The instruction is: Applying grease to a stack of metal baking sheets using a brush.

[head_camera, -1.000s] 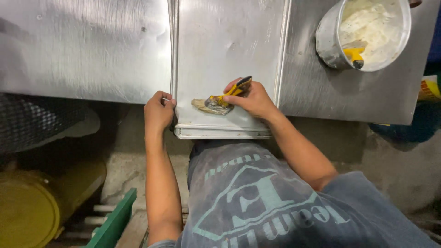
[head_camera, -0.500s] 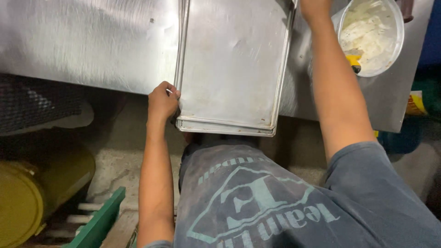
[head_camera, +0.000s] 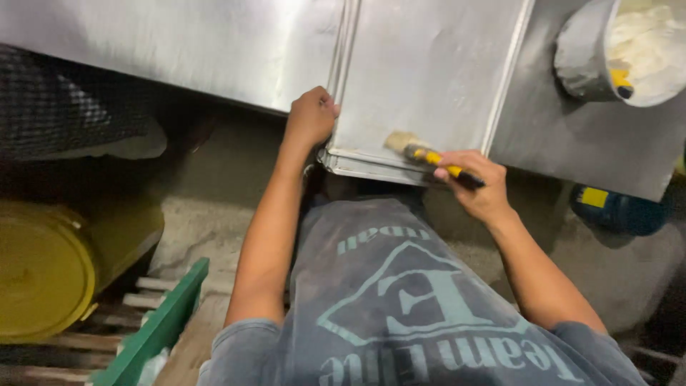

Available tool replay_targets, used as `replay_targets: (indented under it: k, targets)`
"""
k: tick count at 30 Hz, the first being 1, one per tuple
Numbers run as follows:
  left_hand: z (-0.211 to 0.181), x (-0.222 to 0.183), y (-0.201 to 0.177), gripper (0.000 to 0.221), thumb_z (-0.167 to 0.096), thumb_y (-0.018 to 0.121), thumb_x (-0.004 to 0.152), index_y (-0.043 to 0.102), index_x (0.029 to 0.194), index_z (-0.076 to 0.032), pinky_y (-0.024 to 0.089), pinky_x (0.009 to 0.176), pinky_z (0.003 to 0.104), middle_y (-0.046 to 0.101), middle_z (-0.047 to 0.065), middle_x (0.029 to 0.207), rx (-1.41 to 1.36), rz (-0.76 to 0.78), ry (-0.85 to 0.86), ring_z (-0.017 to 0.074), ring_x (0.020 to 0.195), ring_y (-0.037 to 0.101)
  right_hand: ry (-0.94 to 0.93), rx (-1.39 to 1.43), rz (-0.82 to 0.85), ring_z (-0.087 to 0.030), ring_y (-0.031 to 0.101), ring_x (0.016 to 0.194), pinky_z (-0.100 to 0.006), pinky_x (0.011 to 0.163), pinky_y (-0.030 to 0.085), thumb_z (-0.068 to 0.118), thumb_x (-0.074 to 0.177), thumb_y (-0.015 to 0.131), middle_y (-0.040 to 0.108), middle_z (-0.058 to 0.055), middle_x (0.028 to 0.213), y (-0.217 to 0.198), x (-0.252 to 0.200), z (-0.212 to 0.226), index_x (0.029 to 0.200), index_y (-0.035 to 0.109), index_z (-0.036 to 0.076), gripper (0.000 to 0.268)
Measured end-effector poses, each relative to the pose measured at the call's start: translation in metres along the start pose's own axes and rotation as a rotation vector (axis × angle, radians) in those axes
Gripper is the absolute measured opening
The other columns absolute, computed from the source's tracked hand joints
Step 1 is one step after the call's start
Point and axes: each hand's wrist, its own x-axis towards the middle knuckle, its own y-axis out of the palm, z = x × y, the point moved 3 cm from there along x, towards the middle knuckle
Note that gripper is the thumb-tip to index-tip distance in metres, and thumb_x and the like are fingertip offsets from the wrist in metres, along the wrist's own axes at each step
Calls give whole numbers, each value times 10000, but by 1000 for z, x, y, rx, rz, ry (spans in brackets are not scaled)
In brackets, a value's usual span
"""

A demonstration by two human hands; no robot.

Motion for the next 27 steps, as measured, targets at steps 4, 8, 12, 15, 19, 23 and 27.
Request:
replay_targets:
  k: [4, 8, 12, 15, 19, 23, 27]
  targets:
    - [2, 1, 2, 195, -231, 746, 867, 692, 907, -49, 560, 730, 413, 727, 177, 848, -34, 37, 46, 350, 795, 708, -114, 41, 230, -236, 729, 1011, -331, 884, 576, 119, 898, 831, 755, -118, 1093, 38, 21, 32, 1087, 742, 56, 219]
    - [-13, 3, -8, 200, -249, 739, 857, 694, 925, -66, 563, 738, 404, 727, 167, 831, -52, 104, 48, 331, 786, 714, -186, 113, 296, -230, 728, 1009, -340, 888, 582, 135, 916, 828, 765, -101, 1079, 48, 47, 49, 1107, 734, 74, 222]
    - [-26, 1, -14, 188, -268, 739, 860, 716, 923, -92, 545, 727, 420, 725, 150, 846, 26, 98, 12, 326, 791, 698, -111, 83, 421, -239, 735, 960, -346, 847, 580, 155, 890, 833, 751, -111, 1059, 12, 39, 19, 1123, 746, 72, 263]
    - [-23, 2, -14, 192, -279, 746, 855, 729, 910, -96, 536, 727, 449, 727, 144, 859, 102, 76, 11, 345, 812, 686, 21, 48, 400, -224, 748, 951, -327, 842, 587, 163, 869, 837, 764, -88, 1057, 10, 41, 11, 1104, 751, 84, 263]
    - [-4, 10, -8, 227, -296, 746, 851, 737, 919, -80, 553, 754, 450, 732, 156, 858, 77, 149, 14, 353, 826, 707, -46, 91, 409, -204, 733, 907, -310, 814, 571, 146, 871, 855, 763, -78, 995, 43, 73, 28, 1062, 779, 90, 213]
    - [-8, 26, -9, 248, -306, 757, 832, 761, 926, -77, 564, 771, 437, 735, 169, 881, 73, 172, 95, 361, 842, 715, 35, 246, 481, -130, 719, 895, -295, 823, 577, 180, 877, 853, 771, -36, 973, 48, 128, 6, 1006, 771, 89, 178]
    - [-30, 13, -13, 235, -315, 736, 834, 768, 930, -103, 561, 789, 439, 744, 153, 893, 85, 168, -28, 355, 854, 719, -29, 192, 391, -115, 703, 871, -293, 822, 567, 165, 960, 827, 760, -13, 969, 43, 224, -53, 1009, 760, 71, 125]
